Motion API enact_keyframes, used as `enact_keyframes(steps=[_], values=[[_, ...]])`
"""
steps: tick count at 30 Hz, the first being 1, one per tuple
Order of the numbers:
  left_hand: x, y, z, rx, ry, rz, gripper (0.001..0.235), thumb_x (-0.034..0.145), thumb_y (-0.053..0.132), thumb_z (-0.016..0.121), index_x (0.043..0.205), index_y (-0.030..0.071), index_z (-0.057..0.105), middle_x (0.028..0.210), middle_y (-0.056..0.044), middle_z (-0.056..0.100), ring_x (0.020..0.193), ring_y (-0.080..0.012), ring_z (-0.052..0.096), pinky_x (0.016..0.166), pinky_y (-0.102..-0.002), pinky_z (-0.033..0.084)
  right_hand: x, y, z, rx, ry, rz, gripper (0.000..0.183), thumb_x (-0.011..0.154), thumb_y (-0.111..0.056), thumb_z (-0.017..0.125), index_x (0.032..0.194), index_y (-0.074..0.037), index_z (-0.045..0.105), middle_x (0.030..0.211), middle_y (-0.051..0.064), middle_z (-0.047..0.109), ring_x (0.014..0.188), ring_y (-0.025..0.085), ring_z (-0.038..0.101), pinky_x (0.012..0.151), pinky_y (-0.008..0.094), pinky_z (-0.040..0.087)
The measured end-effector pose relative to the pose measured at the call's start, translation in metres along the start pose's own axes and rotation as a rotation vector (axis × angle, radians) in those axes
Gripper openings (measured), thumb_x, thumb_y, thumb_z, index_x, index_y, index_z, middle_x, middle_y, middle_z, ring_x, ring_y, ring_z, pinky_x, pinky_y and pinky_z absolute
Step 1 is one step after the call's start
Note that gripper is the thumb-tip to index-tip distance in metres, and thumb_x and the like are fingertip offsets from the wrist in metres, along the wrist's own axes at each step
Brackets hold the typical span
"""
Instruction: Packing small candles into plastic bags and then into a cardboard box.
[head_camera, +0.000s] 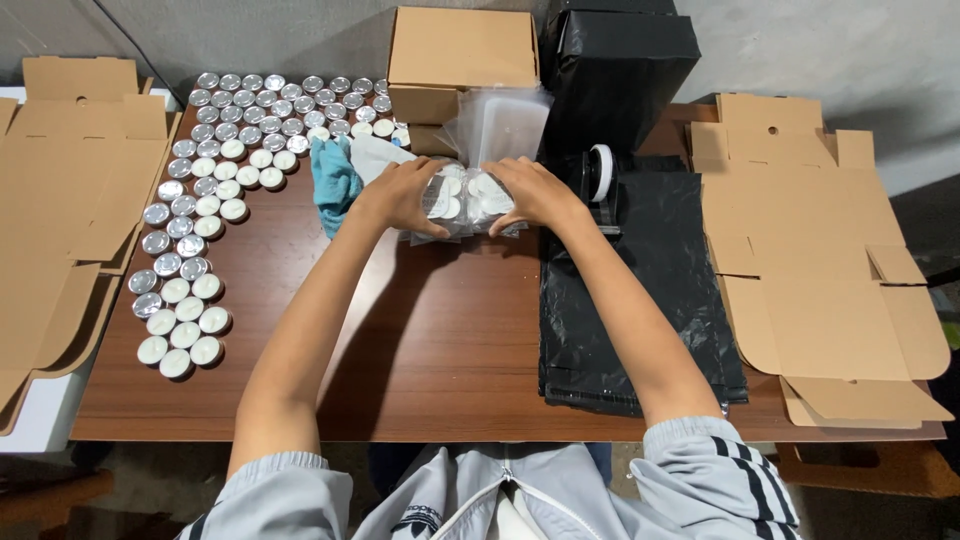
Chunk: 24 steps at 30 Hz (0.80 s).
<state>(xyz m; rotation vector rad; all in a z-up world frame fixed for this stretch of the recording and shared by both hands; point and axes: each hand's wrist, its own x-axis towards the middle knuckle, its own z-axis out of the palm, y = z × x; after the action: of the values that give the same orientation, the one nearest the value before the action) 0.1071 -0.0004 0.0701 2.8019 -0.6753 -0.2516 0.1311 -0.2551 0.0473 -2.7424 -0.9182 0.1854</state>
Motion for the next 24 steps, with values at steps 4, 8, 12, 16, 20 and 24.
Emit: enact_keyframes(steps=[4, 8, 12, 16, 20, 24], values=[[-0.008, 0.006, 0.003, 0.037, 0.065, 0.010, 0.128, 0.059, 0.065, 0.087, 0.162, 0.018, 0.027, 0.154, -0.017, 0.048, 0.144, -0.0308, 0.044, 0.118, -0.051, 0.026, -0.006, 0.006, 0.017, -0.115, 0.173, -0.108, 0.109, 0.053, -0.064, 0.089, 0.142, -0.012, 0.054, 0.139, 0.014, 0.057, 0.134, 0.034, 0.048, 0.113, 0.046, 0.039], [-0.014, 0.034, 0.002, 0.007, 0.287, 0.150, 0.105, 0.075, 0.060, 0.079, 0.158, 0.014, 0.035, 0.148, -0.015, 0.050, 0.143, -0.0280, 0.039, 0.114, -0.049, 0.028, -0.048, -0.018, 0.017, -0.165, 0.442, -0.294, 0.083, 0.068, -0.051, 0.088, 0.132, -0.007, 0.057, 0.136, 0.016, 0.054, 0.130, 0.038, 0.049, 0.110, 0.049, 0.044], [0.002, 0.074, 0.020, -0.123, 0.686, 0.439, 0.054, 0.086, 0.048, 0.079, 0.125, 0.017, 0.061, 0.108, 0.001, 0.060, 0.108, -0.0193, 0.056, 0.089, -0.036, 0.041, -0.132, -0.022, -0.002, 0.030, 0.700, -0.291, 0.033, 0.094, -0.020, 0.072, 0.124, -0.009, 0.065, 0.117, 0.009, 0.065, 0.112, 0.030, 0.063, 0.097, 0.042, 0.050], [0.010, 0.143, 0.019, -0.342, 0.654, 0.570, 0.043, 0.085, 0.044, 0.081, 0.116, 0.018, 0.064, 0.092, 0.002, 0.067, 0.085, -0.0203, 0.065, 0.077, -0.036, 0.051, -0.223, 0.076, -0.018, 0.066, 0.965, 0.033, 0.019, 0.094, -0.007, 0.063, 0.111, -0.013, 0.070, 0.091, 0.003, 0.066, 0.085, 0.025, 0.064, 0.083, 0.037, 0.051], [0.033, 0.198, 0.031, -0.400, 0.501, 0.579, 0.025, 0.091, 0.030, 0.076, 0.110, 0.019, 0.065, 0.093, 0.006, 0.071, 0.087, -0.0166, 0.068, 0.077, -0.032, 0.052, -0.317, 0.220, -0.008, -0.035, 0.843, 0.679, 0.039, 0.090, -0.014, 0.071, 0.124, 0.002, 0.059, 0.111, 0.024, 0.057, 0.105, 0.043, 0.060, 0.087, 0.050, 0.051], [0.050, 0.235, 0.041, -0.384, 0.307, 0.604, 0.018, 0.091, 0.026, 0.073, 0.106, 0.019, 0.067, 0.090, 0.002, 0.071, 0.087, -0.0204, 0.069, 0.078, -0.037, 0.052, -0.401, 0.314, 0.003, 0.050, 0.530, 1.299, 0.077, 0.082, -0.038, 0.073, 0.135, 0.013, 0.050, 0.129, 0.037, 0.049, 0.116, 0.055, 0.057, 0.089, 0.061, 0.051]])
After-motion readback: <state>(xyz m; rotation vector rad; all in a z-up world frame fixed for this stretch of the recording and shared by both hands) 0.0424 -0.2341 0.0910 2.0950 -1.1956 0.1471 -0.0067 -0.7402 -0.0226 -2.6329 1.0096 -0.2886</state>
